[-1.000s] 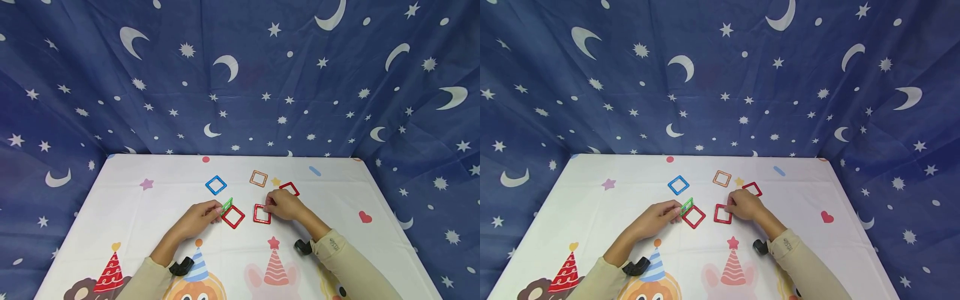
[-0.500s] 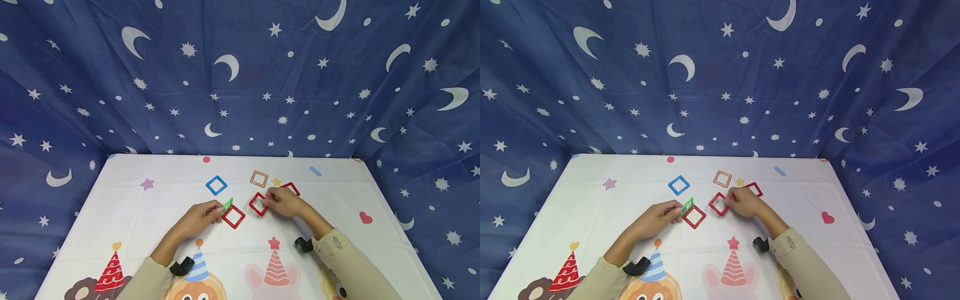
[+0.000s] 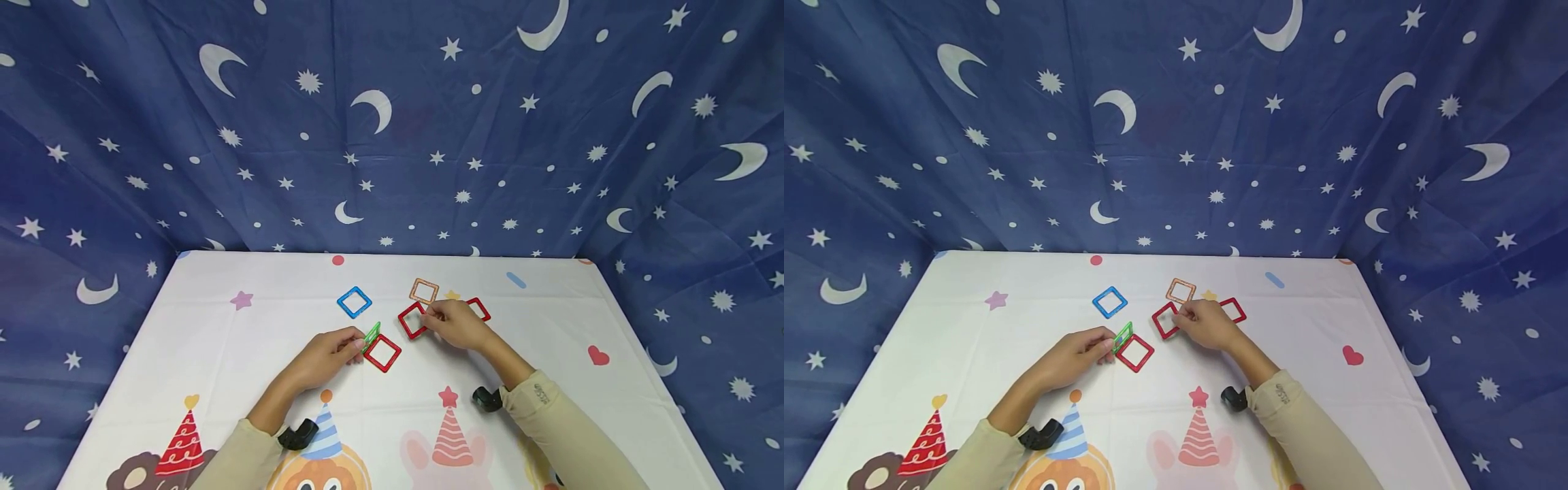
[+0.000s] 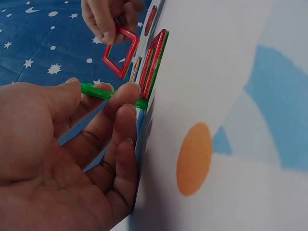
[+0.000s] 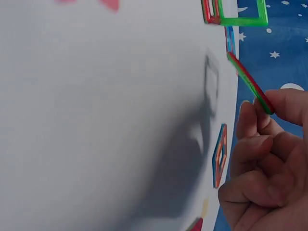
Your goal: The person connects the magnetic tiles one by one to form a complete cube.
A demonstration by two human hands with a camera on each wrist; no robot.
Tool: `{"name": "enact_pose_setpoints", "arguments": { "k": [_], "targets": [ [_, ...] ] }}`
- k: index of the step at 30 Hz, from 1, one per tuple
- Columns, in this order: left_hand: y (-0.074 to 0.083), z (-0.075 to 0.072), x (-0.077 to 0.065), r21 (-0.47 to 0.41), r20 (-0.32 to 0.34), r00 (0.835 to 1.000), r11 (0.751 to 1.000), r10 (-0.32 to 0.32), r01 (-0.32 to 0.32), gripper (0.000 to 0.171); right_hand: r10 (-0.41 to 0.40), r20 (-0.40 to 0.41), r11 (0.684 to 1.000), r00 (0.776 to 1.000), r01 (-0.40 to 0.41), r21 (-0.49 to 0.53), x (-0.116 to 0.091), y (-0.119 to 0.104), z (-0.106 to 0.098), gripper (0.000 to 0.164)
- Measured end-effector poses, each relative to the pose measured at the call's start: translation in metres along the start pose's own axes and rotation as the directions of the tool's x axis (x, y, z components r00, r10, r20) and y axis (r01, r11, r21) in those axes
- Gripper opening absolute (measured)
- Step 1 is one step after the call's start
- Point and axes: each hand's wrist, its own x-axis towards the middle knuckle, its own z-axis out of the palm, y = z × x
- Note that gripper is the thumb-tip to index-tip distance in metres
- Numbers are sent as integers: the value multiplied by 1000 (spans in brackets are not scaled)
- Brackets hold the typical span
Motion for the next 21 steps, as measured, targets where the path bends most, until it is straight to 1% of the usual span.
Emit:
{"name": "enact_pose_setpoints", "arguments": {
  "k": [2, 5, 8, 15, 21],
  "targets": [
    [0, 0, 0, 2, -1, 1000, 1000, -2, 2, 20, 33, 1, 997, 999, -33, 73, 2, -3, 2, 26],
    [0, 1, 0, 5, -4, 1000, 1000, -6, 6, 20, 84, 32, 979, 996, -89, 185, 5, -7, 6, 20],
    [-1, 1, 0, 12, -7, 1000, 1000, -7, 7, 20, 105, 60, 962, 993, -116, 246, 9, -10, 12, 17],
    [0, 0, 0, 19, -8, 1000, 1000, -4, 4, 19, 95, 95, 957, 991, -117, 264, 16, -19, 21, 23],
    [3, -1, -1, 21, -6, 1000, 1000, -7, 7, 20, 81, 147, 953, 986, -120, 278, 18, -25, 23, 18]
  ]
}}
